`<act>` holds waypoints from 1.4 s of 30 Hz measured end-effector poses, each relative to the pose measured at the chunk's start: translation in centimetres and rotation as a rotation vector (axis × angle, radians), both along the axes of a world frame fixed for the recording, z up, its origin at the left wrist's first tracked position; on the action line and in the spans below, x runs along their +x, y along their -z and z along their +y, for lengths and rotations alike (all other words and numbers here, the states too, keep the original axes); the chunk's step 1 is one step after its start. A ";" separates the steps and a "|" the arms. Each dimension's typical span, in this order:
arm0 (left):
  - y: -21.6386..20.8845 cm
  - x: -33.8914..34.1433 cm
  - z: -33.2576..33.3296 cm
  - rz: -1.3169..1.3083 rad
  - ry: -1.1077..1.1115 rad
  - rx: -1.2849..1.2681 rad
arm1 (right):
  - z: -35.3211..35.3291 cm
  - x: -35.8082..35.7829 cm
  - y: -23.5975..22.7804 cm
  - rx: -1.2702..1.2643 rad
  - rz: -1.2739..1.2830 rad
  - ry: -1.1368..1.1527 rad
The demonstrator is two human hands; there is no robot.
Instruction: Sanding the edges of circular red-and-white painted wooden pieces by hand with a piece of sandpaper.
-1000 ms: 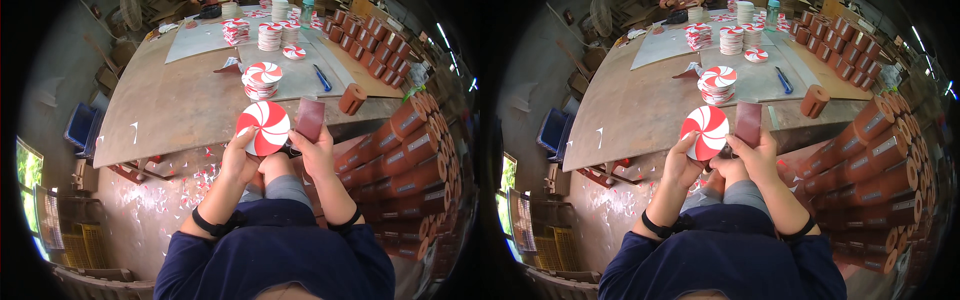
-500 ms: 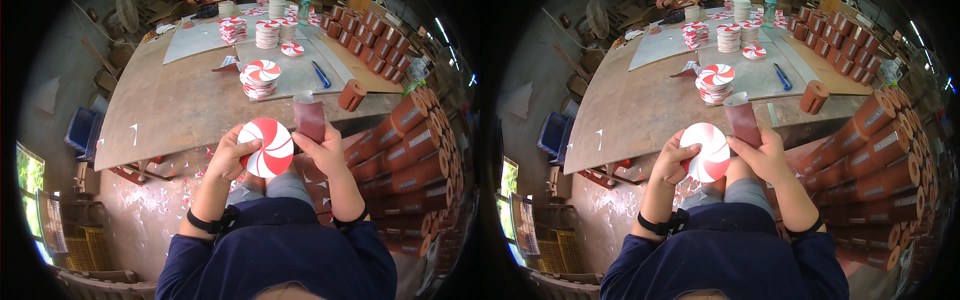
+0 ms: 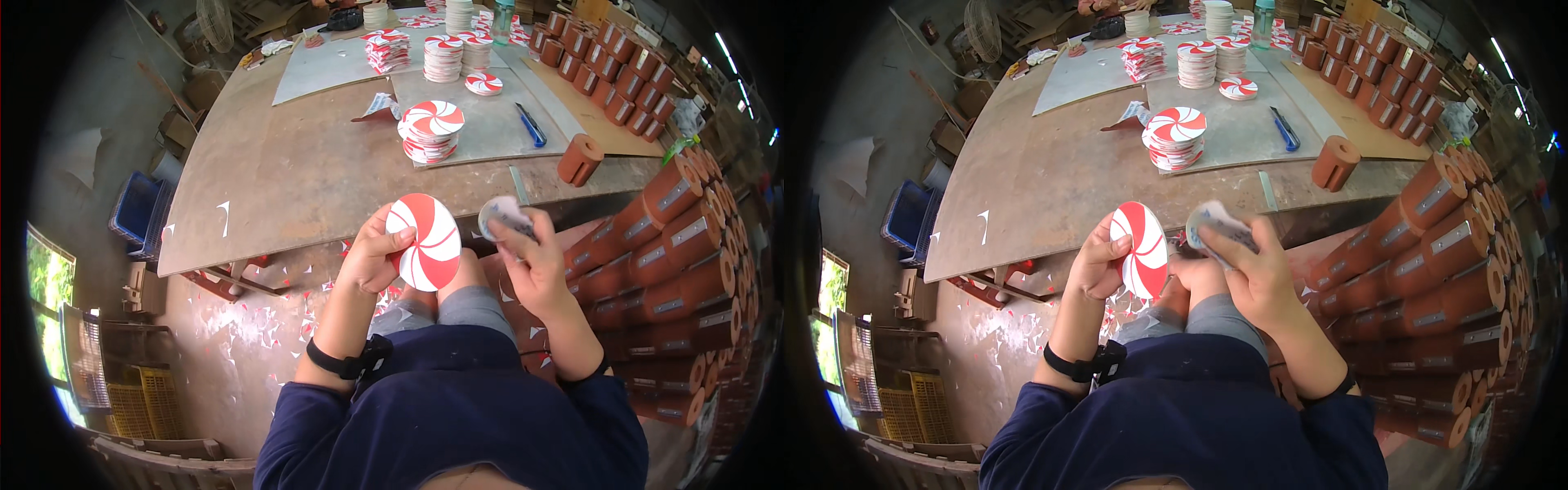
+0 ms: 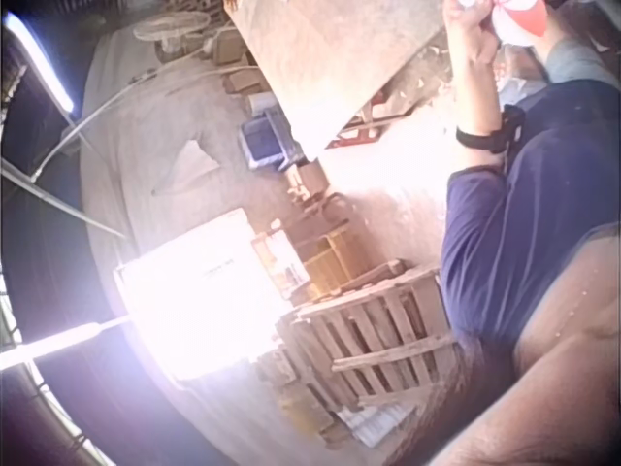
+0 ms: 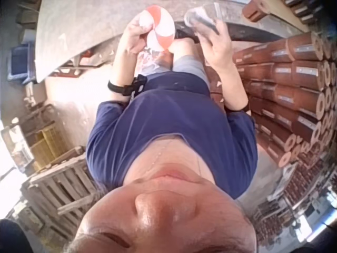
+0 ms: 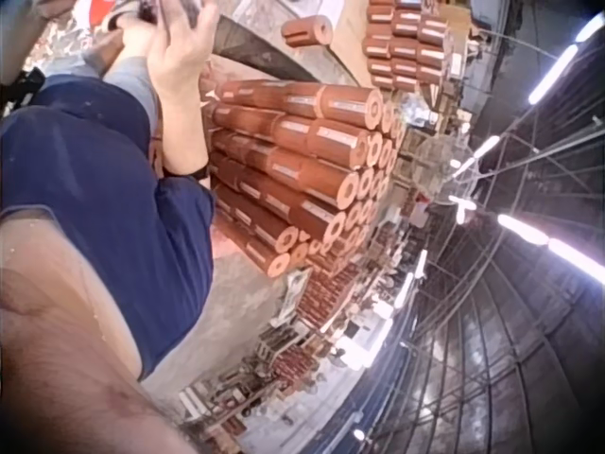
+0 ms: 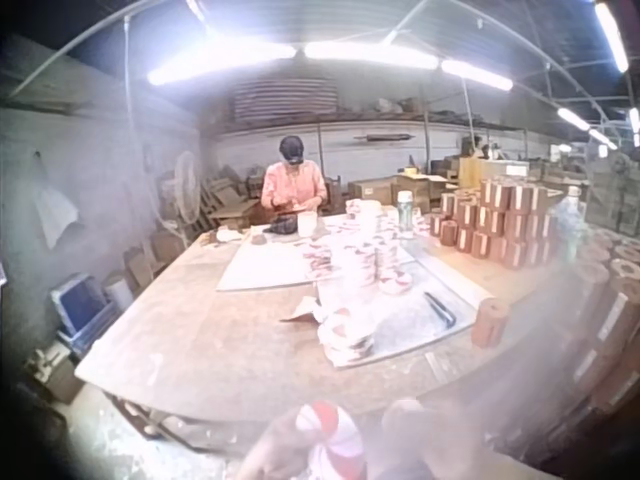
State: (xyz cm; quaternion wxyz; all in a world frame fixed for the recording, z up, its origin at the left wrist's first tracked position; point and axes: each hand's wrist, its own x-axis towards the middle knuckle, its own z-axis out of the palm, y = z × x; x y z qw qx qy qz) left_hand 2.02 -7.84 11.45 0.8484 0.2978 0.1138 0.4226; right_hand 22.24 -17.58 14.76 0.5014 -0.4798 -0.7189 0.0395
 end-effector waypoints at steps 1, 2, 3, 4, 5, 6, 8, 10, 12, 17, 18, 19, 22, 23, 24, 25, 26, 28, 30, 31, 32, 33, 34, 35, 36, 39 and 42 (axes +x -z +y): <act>0.1 0.0 0.0 0.004 0.004 0.005 | 0.0 -0.5 -0.6 -0.002 0.001 -0.001; 0.0 0.2 0.1 0.006 0.009 0.012 | 0.0 -1.0 -1.5 0.047 -0.012 -0.002; -0.2 0.3 -0.1 0.006 0.009 0.011 | -0.1 -1.5 -2.2 0.095 -0.025 -0.004; -0.6 0.4 -0.3 -0.019 -0.009 -0.010 | -0.1 -2.0 -2.4 0.122 -0.048 -0.080; -0.8 0.3 -0.4 -0.042 -0.031 -0.028 | -0.1 -2.2 -2.0 0.123 -0.047 -0.084; -0.8 0.2 -0.2 -0.042 -0.029 -0.027 | -0.1 -2.4 -0.9 0.087 -0.020 -0.107; -0.7 0.0 0.1 0.009 -0.082 -0.029 | -0.1 -2.2 0.9 0.017 0.009 -0.094; -1.1 0.1 0.0 0.000 -0.087 -0.059 | 0.2 -1.2 1.4 0.001 -0.017 -0.050; -1.3 0.1 -0.3 -0.001 -0.086 -0.098 | 0.2 -1.2 0.6 0.030 -0.019 0.019; -1.7 1.0 -0.8 -0.009 -0.061 -0.143 | 0.7 -2.9 -1.3 0.197 -0.053 0.011; -1.8 0.9 -0.7 -0.010 -0.060 -0.139 | 0.8 -2.9 -0.2 0.171 -0.058 0.001; -1.9 0.9 -0.6 0.033 -0.103 -0.153 | 0.7 -2.8 1.0 0.145 -0.062 -0.009; -1.7 0.4 -0.3 0.067 -0.164 -0.184 | 0.4 -1.8 3.3 0.036 -0.081 0.000; -1.5 0.3 -0.3 0.066 -0.152 -0.209 | 0.2 -2.0 3.1 -0.053 -0.091 0.024; -1.3 0.3 -0.3 0.067 -0.151 -0.216 | 0.4 -1.8 2.4 -0.009 -0.100 0.064; -1.3 0.5 -0.2 0.053 -0.126 -0.178 | 0.6 -1.7 1.4 -0.016 -0.100 0.065; -1.5 0.7 -0.4 0.041 -0.099 -0.136 | 0.8 -2.0 0.0 0.068 -0.057 0.051; -1.7 1.0 -0.6 0.041 -0.106 -0.162 | 1.0 -3.5 -2.1 0.199 -0.049 0.060; -1.7 1.0 -0.6 0.039 -0.110 -0.181 | 1.1 -3.5 -0.6 0.177 -0.070 0.057; -1.4 0.8 -0.4 0.090 -0.164 -0.159 | 1.1 -3.6 0.8 0.151 -0.089 0.052; -1.2 0.6 -0.3 0.137 -0.224 -0.137 | 1.1 -3.0 2.5 0.148 -0.105 0.044; -1.0 0.6 -0.1 0.133 -0.233 -0.136 | 0.8 -2.5 3.6 0.150 -0.108 0.035; -0.9 0.5 0.0 0.119 -0.240 -0.184 | 0.5 -2.0 4.4 0.052 -0.130 0.002; -0.8 0.4 -0.2 0.111 -0.237 -0.238 | 0.0 -2.0 4.5 -0.053 -0.148 -0.021; -0.9 0.4 -0.3 0.114 -0.235 -0.242 | -0.2 -1.9 4.2 -0.083 -0.072 0.019; -1.3 0.9 -0.7 0.131 -0.213 -0.160 | 0.8 -2.0 0.5 0.111 0.020 0.059; -1.0 1.2 -0.7 0.133 -0.228 -0.149 | 1.5 -3.1 0.5 0.133 0.002 0.036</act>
